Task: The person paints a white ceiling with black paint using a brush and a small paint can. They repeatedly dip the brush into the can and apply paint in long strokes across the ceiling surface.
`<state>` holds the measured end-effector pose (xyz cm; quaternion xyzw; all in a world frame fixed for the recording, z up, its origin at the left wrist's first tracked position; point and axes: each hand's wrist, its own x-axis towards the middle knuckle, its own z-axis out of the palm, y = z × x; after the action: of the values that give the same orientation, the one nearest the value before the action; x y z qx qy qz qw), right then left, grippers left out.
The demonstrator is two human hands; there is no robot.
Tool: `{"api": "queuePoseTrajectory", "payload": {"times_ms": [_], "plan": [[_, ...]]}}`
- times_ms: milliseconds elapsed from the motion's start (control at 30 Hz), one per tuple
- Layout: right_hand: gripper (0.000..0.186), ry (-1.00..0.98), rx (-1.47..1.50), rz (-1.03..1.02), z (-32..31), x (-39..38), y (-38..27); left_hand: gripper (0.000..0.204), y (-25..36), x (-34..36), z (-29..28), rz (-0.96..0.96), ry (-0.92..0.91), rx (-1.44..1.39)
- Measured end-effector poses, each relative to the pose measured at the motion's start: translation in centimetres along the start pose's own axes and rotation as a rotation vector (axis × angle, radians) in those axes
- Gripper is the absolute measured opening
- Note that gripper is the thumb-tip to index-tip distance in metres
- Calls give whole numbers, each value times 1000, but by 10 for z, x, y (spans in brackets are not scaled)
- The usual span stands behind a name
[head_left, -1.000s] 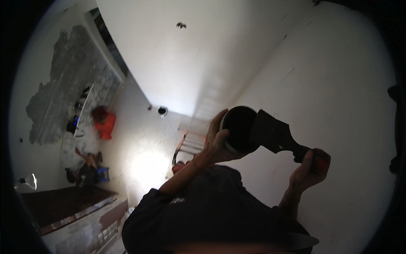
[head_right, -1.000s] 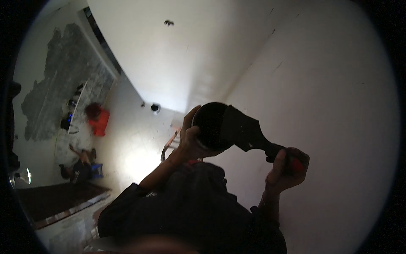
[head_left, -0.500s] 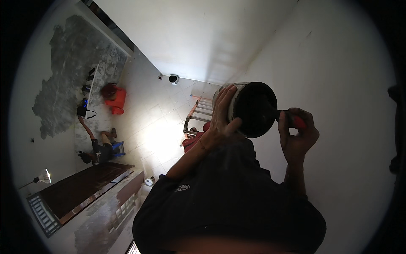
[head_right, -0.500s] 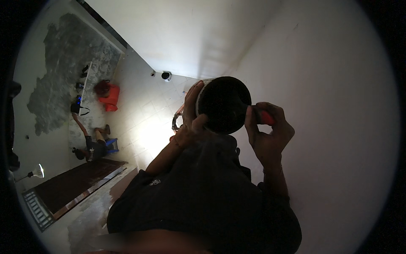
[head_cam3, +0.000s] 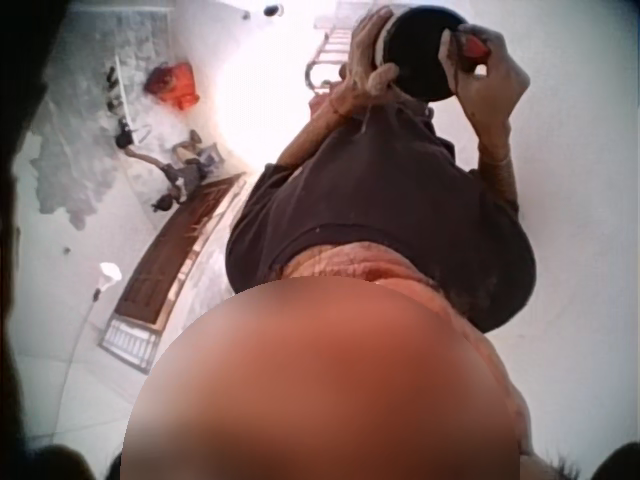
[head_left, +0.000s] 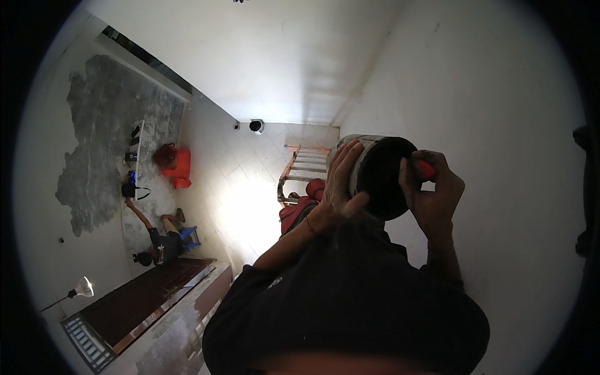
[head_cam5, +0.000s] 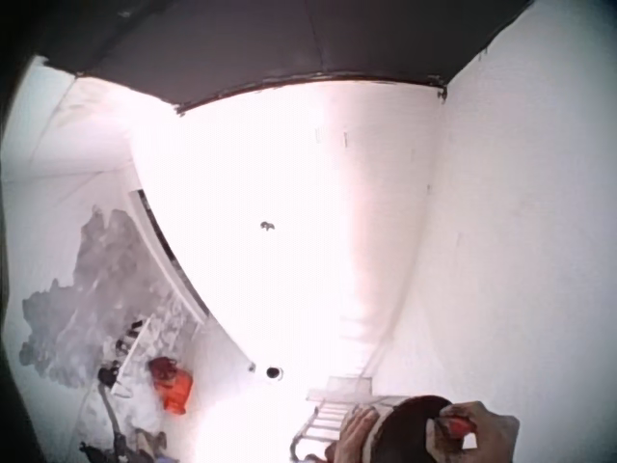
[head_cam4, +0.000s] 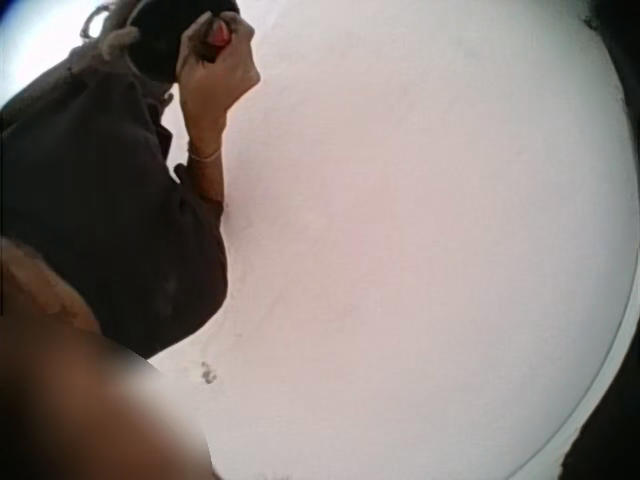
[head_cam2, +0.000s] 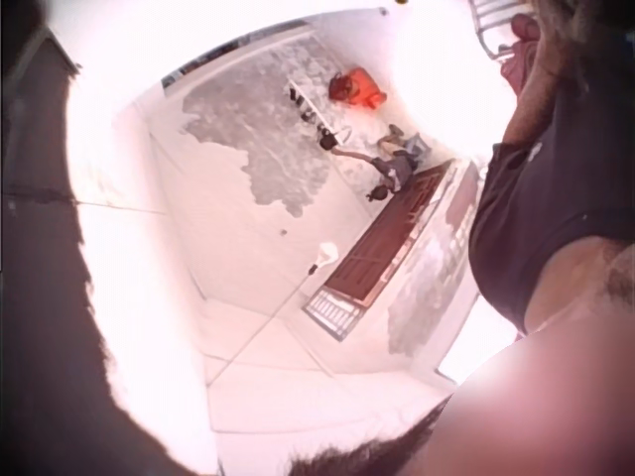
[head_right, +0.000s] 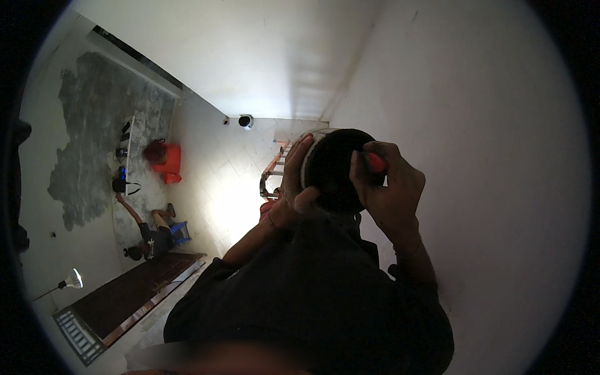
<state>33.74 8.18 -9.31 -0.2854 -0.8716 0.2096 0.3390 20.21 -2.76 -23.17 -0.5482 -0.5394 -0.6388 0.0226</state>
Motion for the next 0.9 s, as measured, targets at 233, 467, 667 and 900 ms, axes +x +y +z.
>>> {"api": "queuePoseTrajectory", "payload": {"times_ms": [233,467,667,900], "plan": [[23,-13,14,-28,2,2,1,61,10,5,4,175,31,131],[22,11,22,-14,1,0,1,93,6,3,2,161,64,140],[18,206,177,189,-12,3,6,106,3,8,2,125,80,118],[20,350,514,387,-21,11,10,106,0,16,-11,85,78,157]]}}
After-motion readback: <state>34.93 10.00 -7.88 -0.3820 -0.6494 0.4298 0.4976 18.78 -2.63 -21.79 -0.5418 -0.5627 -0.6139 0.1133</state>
